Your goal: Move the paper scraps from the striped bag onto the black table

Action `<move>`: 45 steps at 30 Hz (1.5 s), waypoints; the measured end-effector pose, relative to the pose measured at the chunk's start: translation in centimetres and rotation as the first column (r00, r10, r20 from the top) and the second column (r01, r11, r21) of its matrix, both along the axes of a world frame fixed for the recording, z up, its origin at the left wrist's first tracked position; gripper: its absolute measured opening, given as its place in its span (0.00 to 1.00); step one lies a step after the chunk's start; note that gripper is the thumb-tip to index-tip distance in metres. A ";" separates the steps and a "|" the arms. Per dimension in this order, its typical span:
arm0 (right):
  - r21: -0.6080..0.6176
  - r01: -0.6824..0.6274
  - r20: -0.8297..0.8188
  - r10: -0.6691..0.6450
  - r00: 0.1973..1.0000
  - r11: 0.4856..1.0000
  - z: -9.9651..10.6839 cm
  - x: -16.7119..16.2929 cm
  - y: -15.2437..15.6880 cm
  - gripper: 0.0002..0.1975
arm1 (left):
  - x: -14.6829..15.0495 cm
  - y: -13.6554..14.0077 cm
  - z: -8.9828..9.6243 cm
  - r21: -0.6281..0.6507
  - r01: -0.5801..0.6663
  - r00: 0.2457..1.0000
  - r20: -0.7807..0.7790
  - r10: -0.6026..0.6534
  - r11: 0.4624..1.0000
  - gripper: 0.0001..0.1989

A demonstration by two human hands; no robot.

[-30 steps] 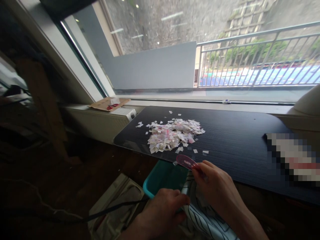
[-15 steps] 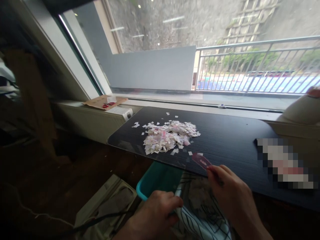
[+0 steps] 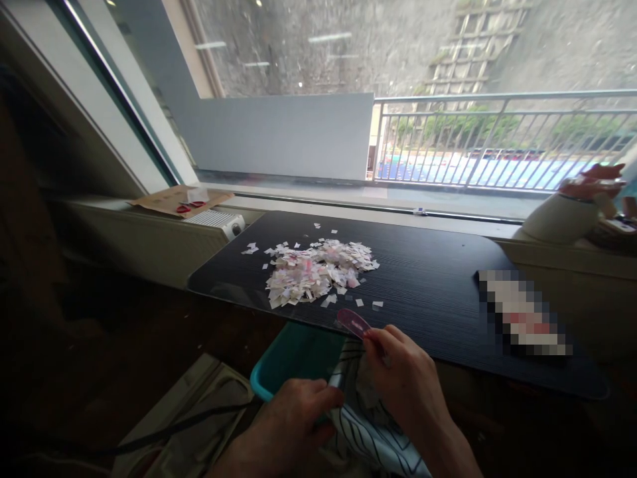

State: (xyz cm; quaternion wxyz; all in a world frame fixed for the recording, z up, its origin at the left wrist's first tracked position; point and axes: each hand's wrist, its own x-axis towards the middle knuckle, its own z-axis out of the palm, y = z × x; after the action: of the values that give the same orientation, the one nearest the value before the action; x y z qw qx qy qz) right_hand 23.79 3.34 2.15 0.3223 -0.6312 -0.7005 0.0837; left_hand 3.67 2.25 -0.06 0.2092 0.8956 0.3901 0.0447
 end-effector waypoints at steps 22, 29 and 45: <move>-0.009 -0.015 -0.030 0.015 0.999 1.000 0.8 -0.8 2.9 0.11 | -0.3 0.0 -0.5 -0.023 -0.002 1.000 0.017 0.003 1.000 0.12; -0.059 -0.080 0.048 0.083 0.995 0.995 1.1 -1.5 3.1 0.12 | -0.6 -0.1 -0.7 -0.029 -0.011 1.000 0.021 0.011 1.000 0.13; -0.045 -0.084 0.053 0.086 0.995 0.996 1.5 -1.4 4.5 0.12 | -0.6 0.0 -0.6 -0.045 -0.018 0.999 0.032 0.019 0.999 0.14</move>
State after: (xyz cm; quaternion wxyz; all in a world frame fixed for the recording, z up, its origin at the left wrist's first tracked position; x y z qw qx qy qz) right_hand 22.38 7.88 3.67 0.2856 -0.6096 -0.7334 0.0946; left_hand 3.09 2.23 -0.63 0.2347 0.8863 0.3958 0.0523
